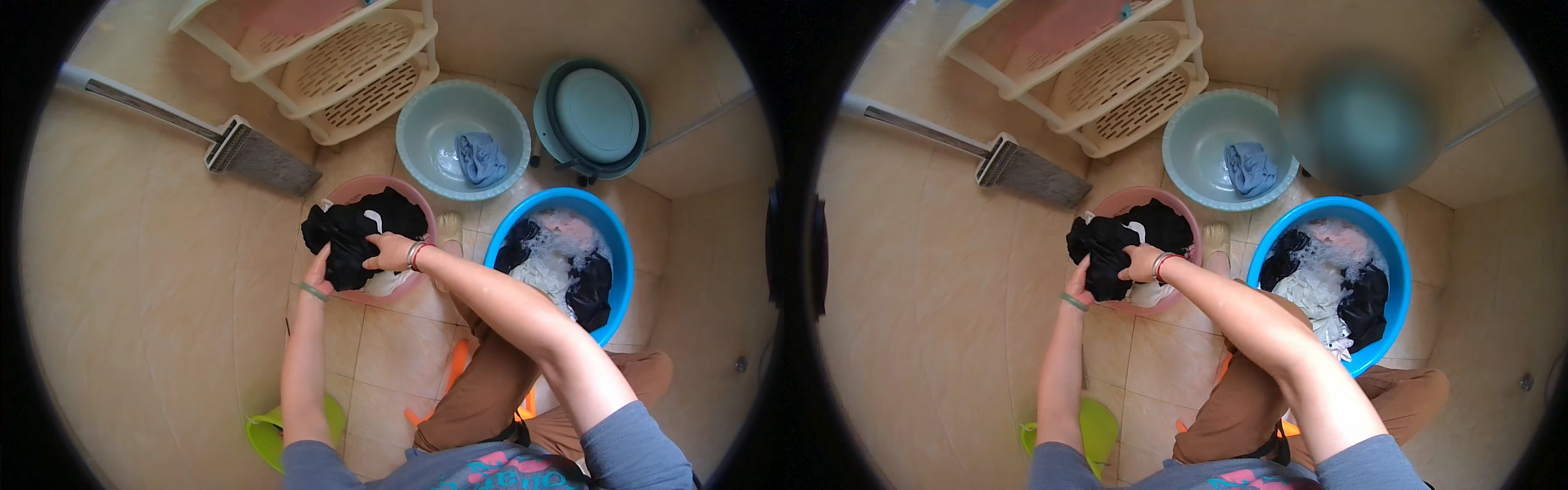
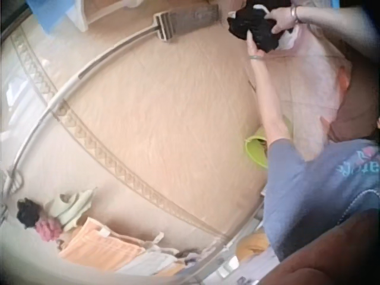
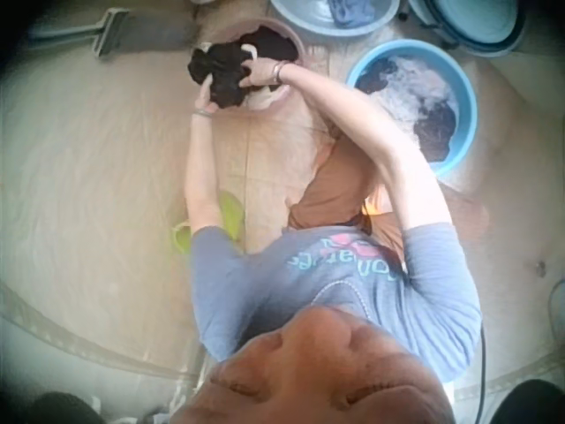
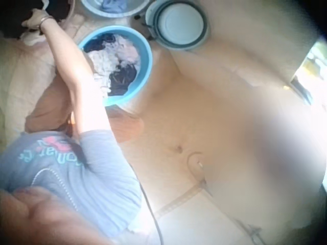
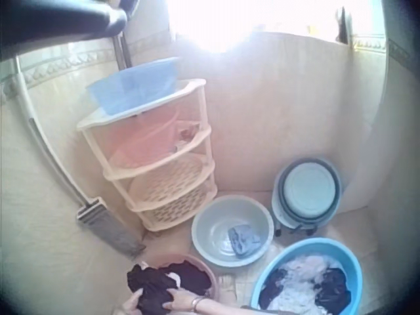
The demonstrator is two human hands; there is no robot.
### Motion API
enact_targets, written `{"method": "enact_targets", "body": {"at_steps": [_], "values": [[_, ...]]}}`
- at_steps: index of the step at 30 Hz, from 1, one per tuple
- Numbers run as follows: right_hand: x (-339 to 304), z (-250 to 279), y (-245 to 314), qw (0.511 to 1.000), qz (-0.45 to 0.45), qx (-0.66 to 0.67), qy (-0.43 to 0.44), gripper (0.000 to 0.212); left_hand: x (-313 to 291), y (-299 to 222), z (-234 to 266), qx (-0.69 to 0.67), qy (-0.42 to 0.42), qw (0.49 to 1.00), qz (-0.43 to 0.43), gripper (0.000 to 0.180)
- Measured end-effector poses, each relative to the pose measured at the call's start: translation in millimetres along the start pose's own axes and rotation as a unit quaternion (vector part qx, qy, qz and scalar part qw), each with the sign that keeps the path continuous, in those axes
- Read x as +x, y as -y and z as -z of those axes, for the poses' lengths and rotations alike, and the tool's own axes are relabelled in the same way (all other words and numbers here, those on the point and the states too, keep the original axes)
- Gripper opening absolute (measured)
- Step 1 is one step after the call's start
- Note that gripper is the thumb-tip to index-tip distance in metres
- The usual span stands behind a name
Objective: The person is hand-washing clothes in a blue basin filled with soapy water. They repeatedly submerge, scrub, and wring out various garments, including dark and light-colored items, before placing them into a pink basin.
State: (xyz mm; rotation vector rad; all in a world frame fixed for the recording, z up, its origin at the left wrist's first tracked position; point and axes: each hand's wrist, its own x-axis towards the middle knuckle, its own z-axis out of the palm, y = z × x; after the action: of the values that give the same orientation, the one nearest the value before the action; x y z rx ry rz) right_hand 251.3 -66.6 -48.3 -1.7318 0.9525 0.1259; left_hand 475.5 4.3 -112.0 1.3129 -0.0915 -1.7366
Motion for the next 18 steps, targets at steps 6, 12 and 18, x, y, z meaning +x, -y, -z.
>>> {"method": "enact_targets", "body": {"at_steps": [6,12,18], "values": [[29,-29,-21,0.998,-0.001,0.014,0.067,0.071,69,51,95,0.365,-0.313,0.844,-0.238,0.093],[23,-27,-48,0.975,-0.076,0.185,0.091,0.062,-21,51,-28,0.351,-0.332,0.781,-0.395,0.088],[37,-10,-63,0.98,0.077,-0.172,0.066,0.044,16,87,-48,0.707,-0.227,0.61,-0.276,0.084]]}}
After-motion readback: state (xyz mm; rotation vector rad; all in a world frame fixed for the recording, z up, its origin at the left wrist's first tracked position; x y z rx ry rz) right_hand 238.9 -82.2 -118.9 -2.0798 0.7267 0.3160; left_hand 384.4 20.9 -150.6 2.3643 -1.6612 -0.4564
